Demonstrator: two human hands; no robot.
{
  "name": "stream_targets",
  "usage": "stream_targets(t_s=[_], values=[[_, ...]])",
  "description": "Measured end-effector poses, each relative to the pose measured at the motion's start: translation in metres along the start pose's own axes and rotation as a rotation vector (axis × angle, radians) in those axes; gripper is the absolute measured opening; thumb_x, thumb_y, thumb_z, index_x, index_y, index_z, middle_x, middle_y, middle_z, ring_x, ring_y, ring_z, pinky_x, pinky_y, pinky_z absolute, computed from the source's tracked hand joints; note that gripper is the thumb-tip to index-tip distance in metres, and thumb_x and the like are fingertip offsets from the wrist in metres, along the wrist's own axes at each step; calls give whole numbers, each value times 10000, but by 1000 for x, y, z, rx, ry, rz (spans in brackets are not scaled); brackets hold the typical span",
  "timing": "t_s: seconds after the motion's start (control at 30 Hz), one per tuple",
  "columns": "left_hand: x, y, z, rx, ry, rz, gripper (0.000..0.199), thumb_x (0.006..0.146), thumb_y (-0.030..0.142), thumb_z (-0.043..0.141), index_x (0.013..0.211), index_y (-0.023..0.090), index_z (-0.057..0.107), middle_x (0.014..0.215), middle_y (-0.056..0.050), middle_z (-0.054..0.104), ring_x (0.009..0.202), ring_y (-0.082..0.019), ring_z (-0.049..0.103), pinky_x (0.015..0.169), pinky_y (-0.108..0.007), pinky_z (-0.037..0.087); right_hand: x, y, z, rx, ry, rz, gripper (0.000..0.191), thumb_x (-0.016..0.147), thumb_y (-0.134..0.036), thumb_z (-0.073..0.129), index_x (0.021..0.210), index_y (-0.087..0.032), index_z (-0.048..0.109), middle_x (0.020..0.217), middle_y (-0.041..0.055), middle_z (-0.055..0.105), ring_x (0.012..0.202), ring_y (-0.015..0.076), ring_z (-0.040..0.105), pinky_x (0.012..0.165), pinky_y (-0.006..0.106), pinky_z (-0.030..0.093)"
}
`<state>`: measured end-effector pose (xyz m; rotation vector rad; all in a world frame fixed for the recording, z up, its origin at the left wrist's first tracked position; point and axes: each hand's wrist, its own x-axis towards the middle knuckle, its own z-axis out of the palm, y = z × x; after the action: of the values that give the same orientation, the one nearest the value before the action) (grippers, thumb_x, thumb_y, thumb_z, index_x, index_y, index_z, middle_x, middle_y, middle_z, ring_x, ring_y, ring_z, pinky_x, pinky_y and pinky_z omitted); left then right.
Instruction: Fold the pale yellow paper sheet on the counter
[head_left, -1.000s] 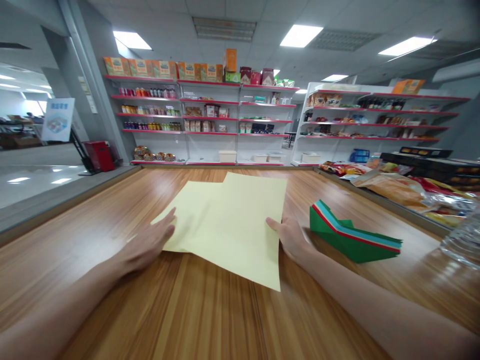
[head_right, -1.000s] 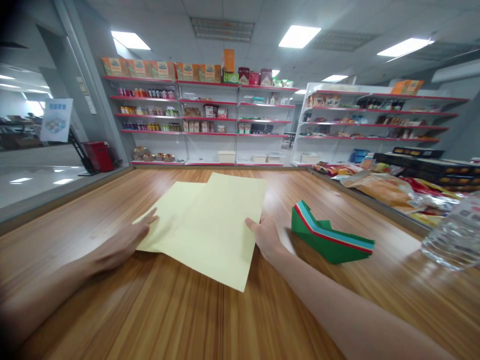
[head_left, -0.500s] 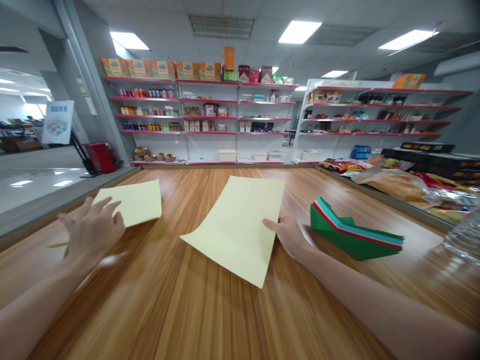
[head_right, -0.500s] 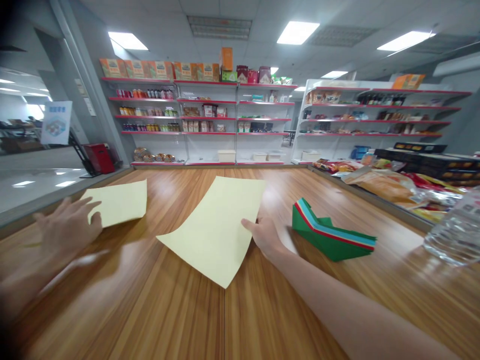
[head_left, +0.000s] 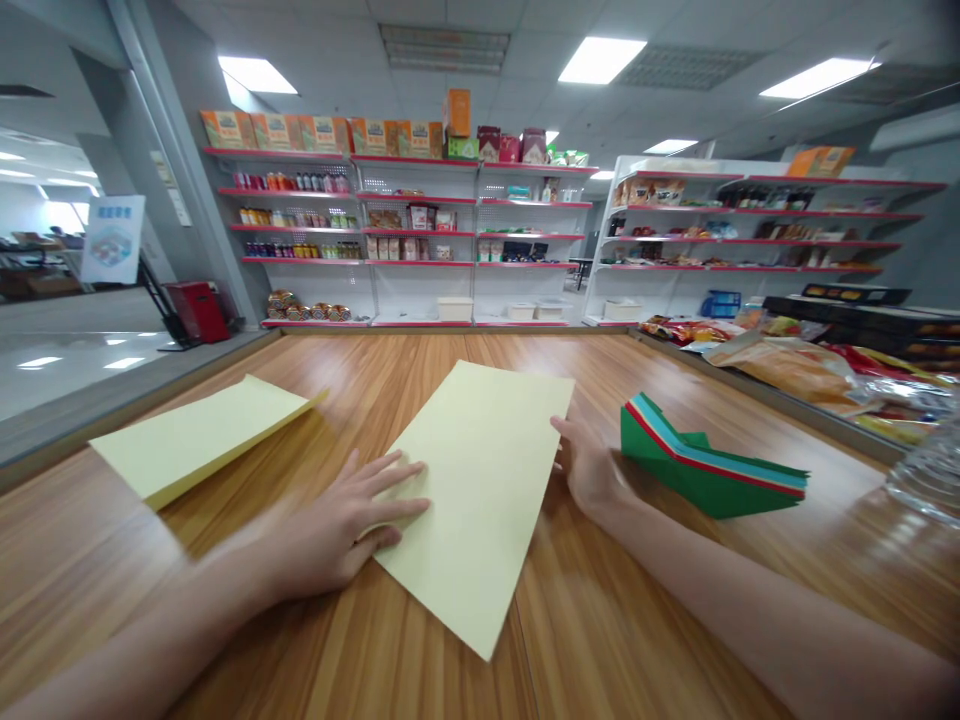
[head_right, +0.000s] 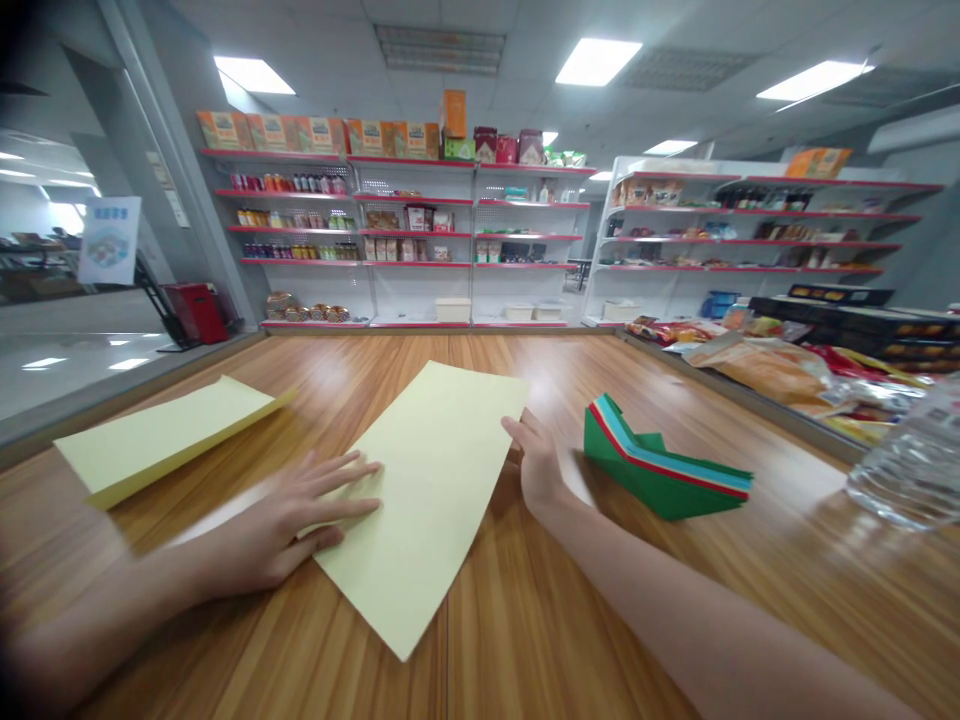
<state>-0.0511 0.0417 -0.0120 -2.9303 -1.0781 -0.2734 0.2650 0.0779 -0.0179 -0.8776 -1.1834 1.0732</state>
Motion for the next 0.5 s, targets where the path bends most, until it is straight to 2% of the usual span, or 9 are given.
stream_targets(t_s=[0.07,0.1,0.2,0.27,0.33,0.4,0.5], values=[[-1,-14,2,39,142,-28,413,906,176,432,1218,396,591,1409,-17,413,1297,-298,353,1040,-578,287,2,0,-2,42,67,-7,448,843,-434,475,1188,-161,557,1093,94,643,862,233,639,576,293,492],[-1,-19,4,40,192,-43,427,893,135,420,1185,371,623,1344,-41,469,1237,-278,414,1018,-526,341,2,0,-2,8,73,-71,429,856,-429,465,1166,-153,572,1097,99,639,906,238,628,652,318,506],[-2,-29,10,-20,234,-93,425,889,109,377,1163,281,653,1209,-88,545,1130,-231,502,956,-401,428,-4,-6,1,-356,50,-434,332,896,-369,447,1085,-160,623,1128,95,621,1064,251,551,911,398,435],[-2,-27,11,-44,223,-126,351,918,214,406,1173,237,646,1222,-95,552,1146,-233,507,983,-391,417,-11,-13,4,-625,10,-647,309,910,-324,422,1103,-185,619,1181,84,591,1149,261,484,986,436,361],[-2,-22,9,-46,173,-159,384,922,375,450,1232,206,599,1302,-101,521,1219,-258,466,1050,-433,357,-18,-19,6,-754,-65,-788,340,909,-292,390,1175,-202,582,1286,77,523,1232,271,412,1022,466,314],[-2,-15,4,-54,89,-183,506,912,479,445,1314,181,518,1398,-106,441,1310,-279,373,1099,-484,277,-24,-24,7,-809,-143,-883,413,895,-285,373,1274,-210,520,1387,76,427,1301,290,335,1054,503,260],[-1,-7,-1,-79,-25,-195,561,933,492,386,1408,194,400,1491,-80,302,1390,-304,217,1105,-563,201,-29,-29,7,-887,-226,-961,574,861,-333,382,1421,-207,377,1456,90,324,1358,331,235,1069,557,200]])
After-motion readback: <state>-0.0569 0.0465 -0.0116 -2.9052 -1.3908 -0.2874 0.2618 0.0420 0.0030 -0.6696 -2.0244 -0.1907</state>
